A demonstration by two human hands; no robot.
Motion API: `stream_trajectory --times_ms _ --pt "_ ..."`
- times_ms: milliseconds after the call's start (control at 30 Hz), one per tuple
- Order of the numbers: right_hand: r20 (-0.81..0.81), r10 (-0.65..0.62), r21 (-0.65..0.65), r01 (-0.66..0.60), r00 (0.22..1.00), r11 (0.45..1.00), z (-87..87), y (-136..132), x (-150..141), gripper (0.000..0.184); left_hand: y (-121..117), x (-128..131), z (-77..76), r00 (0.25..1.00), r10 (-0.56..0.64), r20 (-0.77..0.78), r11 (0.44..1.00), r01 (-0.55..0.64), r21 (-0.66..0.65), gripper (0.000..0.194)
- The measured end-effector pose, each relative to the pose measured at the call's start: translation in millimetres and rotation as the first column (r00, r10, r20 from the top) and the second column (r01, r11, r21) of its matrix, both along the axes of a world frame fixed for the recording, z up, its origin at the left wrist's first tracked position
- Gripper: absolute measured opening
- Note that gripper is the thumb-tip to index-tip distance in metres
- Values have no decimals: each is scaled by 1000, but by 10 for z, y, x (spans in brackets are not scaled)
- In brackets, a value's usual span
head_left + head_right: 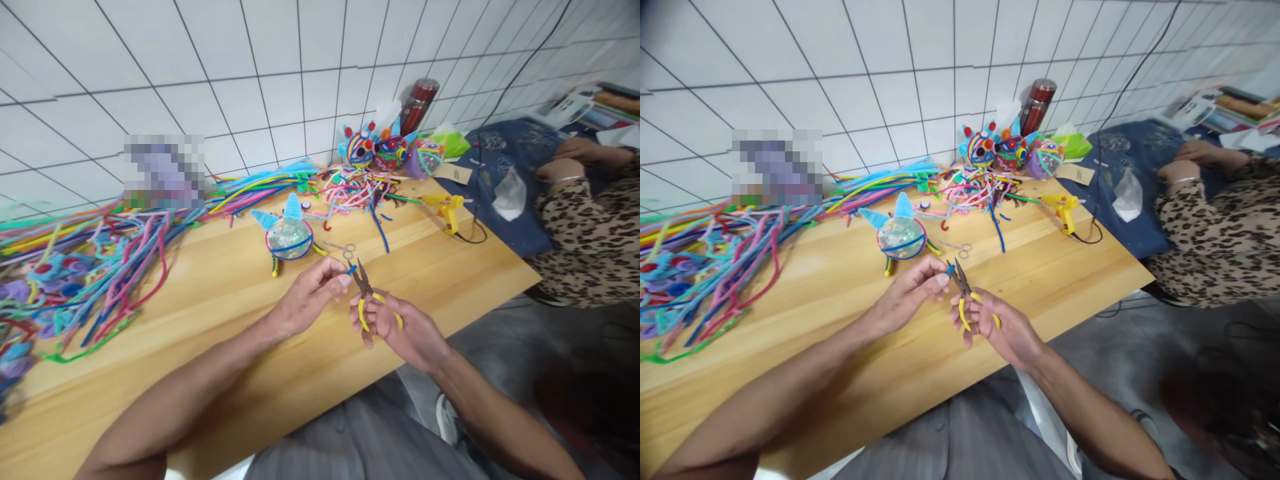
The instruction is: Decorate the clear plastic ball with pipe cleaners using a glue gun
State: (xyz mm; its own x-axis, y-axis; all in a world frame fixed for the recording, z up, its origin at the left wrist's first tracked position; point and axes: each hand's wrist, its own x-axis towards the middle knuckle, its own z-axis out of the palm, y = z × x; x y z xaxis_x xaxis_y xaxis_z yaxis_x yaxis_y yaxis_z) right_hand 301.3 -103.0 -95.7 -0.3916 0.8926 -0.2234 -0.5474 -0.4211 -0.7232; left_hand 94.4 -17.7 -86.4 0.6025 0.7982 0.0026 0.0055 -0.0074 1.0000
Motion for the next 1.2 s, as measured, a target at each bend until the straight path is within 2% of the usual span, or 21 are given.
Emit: stream_trajectory --times_ms 67,167,367,500,567,700,767,900,1067,1200 --pt "-4 8 -6 -8 1000 1000 -24 -8 7 37 1 3 12 1000 17 -6 1000 -17 11 32" --pt "-32 34 -21 -34 999 999 -52 -4 16 38 8 0 64 998 14 -54 995 -9 96 29" --pt "-67 77 -48 -81 995 996 -48 33 27 41 43 -17 104 984 -136 -116 978 152 145 28" --pt "-4 28 -34 -29 1000 999 -32 22 4 39 49 -16 54 991 -84 -107 985 99 144 29" --pt "26 3 -27 -2 1000 1000 -41 8 -13 37 40 -1 25 996 -72 -46 994 75 79 31" --pt "62 -40 29 38 997 999 -102 -13 -35 35 7 49 -6 976 -130 174 977 156 -143 34" --pt "81 -55 50 51 995 997 -139 -17 -35 34 -6 68 -5 967 -130 218 971 169 -170 33" --pt "147 -81 66 71 986 995 -178 -19 -26 34 -20 64 31 980 -117 162 985 135 -104 31" --pt "230 -97 89 78 968 993 -180 -19 -28 37 -21 24 86 998 -60 9 995 59 80 26" --pt "218 -101 76 86 971 993 -185 -16 -38 36 -10 15 90 996 -84 -24 989 86 118 25"
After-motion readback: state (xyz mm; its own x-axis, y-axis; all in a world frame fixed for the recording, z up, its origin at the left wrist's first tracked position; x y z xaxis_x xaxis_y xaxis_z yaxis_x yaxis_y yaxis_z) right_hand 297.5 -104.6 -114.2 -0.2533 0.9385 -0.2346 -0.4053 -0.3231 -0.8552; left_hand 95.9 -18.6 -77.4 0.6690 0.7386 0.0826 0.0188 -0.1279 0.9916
